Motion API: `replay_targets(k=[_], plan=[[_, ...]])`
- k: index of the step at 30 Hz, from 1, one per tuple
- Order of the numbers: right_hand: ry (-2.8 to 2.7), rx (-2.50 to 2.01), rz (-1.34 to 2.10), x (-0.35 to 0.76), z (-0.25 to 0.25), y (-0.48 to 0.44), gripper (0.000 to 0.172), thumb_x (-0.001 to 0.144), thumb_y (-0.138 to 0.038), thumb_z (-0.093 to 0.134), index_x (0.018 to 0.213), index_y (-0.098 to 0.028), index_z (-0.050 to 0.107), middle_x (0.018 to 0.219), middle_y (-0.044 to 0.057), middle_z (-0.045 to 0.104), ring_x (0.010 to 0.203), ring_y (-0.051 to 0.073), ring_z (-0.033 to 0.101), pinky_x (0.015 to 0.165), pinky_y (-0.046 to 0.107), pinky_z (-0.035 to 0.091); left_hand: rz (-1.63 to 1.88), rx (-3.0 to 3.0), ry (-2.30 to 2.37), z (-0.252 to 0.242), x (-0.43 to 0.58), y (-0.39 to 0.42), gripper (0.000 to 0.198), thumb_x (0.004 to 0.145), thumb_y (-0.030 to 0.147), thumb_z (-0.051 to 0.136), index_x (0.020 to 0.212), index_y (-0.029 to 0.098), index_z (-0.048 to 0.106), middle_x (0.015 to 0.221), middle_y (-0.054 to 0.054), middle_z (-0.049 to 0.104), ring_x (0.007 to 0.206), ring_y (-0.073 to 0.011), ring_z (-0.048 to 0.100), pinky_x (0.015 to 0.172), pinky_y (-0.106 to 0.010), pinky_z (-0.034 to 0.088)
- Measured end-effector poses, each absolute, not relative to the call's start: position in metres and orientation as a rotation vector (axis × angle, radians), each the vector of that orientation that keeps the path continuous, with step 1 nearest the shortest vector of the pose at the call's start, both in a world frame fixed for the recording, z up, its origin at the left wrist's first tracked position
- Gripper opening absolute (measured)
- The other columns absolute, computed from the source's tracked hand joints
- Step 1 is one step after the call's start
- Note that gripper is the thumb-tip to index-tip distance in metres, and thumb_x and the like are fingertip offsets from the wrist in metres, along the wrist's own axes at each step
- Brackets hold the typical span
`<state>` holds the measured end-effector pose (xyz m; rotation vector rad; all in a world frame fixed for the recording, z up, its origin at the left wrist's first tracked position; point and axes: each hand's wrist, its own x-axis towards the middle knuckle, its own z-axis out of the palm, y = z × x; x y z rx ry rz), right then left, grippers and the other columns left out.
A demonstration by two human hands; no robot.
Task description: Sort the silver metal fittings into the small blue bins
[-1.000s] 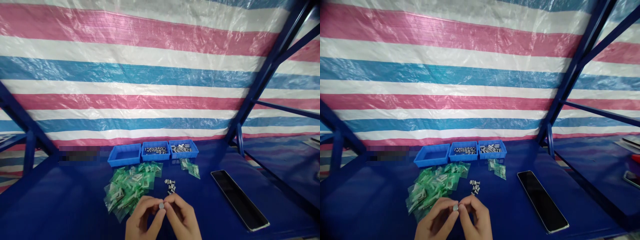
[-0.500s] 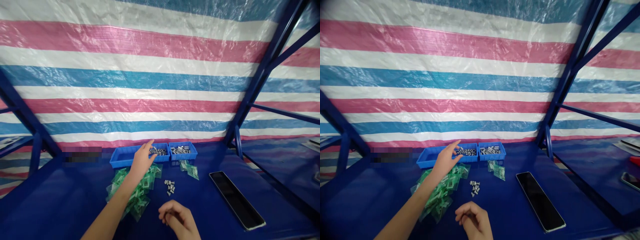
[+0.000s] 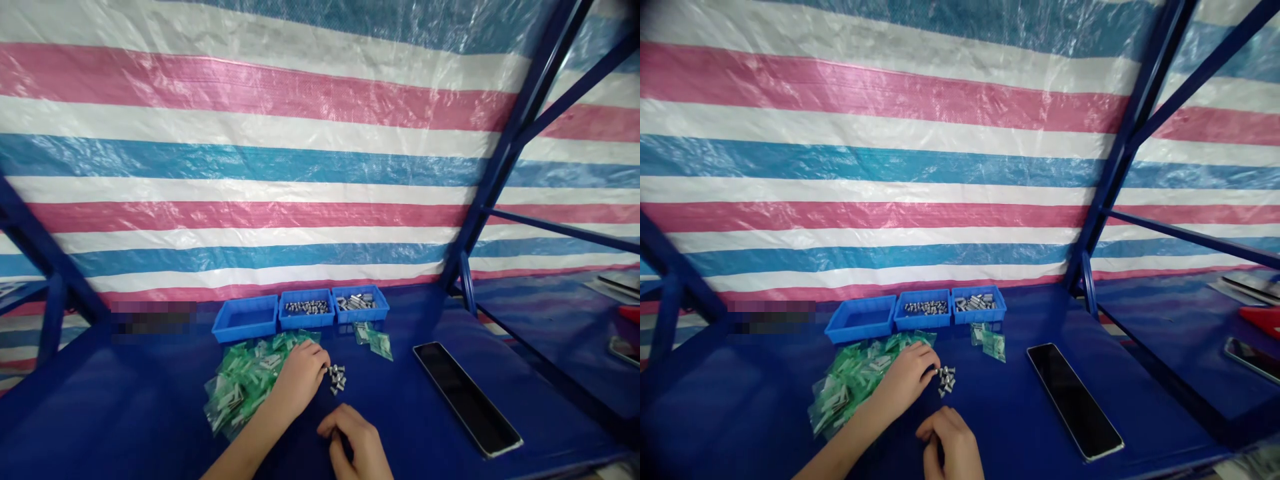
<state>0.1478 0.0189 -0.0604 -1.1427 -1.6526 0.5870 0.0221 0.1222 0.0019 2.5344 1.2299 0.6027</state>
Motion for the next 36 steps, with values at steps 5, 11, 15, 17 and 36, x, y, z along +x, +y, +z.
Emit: replay_targets(k=[5,11,15,17,36], plan=[[-1.563,-1.136,0.555,0.150,-0.055,0.018,0.028,0.074,-0.001,0.047,0.078,-0.020,0.067,0.071,0.002,0.067,0.064,0.017,0.064,0.059,0.022,0.047,0.847,2.396,1.240,0.016,0.011,0.109,0.023,0.081,0.005,0.051,0.083,0.021,0.067,0.087,-0.004,0.072,0.088,-0.0202,0.066,0.083,-0.034,0.054],[-1.415,-1.121,0.571,0.150,-0.035,0.017,0.021,0.085,-0.011,0.050,0.086,-0.020,0.070,0.072,0.002,0.066,0.064,0.016,0.065,0.057,0.021,0.047,1.200,1.678,1.011,0.015,0.001,0.079,0.009,0.079,0.015,0.058,0.079,0.020,0.066,0.081,-0.002,0.070,0.081,-0.0186,0.072,0.078,-0.029,0.058],[-1.370,-1.104,0.582,0.151,-0.025,0.018,0.019,0.090,-0.015,0.051,0.090,-0.020,0.069,0.074,0.002,0.067,0.067,0.016,0.065,0.062,0.021,0.049,1.208,1.426,0.942,0.008,-0.002,0.067,0.005,0.077,0.017,0.066,0.078,0.019,0.070,0.079,-0.002,0.069,0.075,-0.0183,0.072,0.073,-0.028,0.058],[-1.363,-1.082,0.591,0.151,-0.020,0.019,0.017,0.092,-0.017,0.052,0.093,-0.021,0.068,0.076,0.003,0.068,0.069,0.016,0.066,0.063,0.022,0.050,1.199,1.361,0.963,0.007,-0.001,0.062,0.007,0.076,0.018,0.069,0.081,0.019,0.073,0.082,-0.002,0.071,0.076,-0.0181,0.072,0.073,-0.027,0.057],[-1.430,-0.911,0.578,0.162,-0.004,0.020,0.013,0.088,-0.013,0.063,0.088,-0.022,0.072,0.077,0.004,0.070,0.069,0.018,0.062,0.064,0.026,0.050,1.299,1.044,1.110,0.012,0.016,0.030,0.030,0.066,0.041,0.083,0.084,0.019,0.073,0.078,-0.006,0.078,0.070,-0.0200,0.072,0.069,-0.026,0.059]])
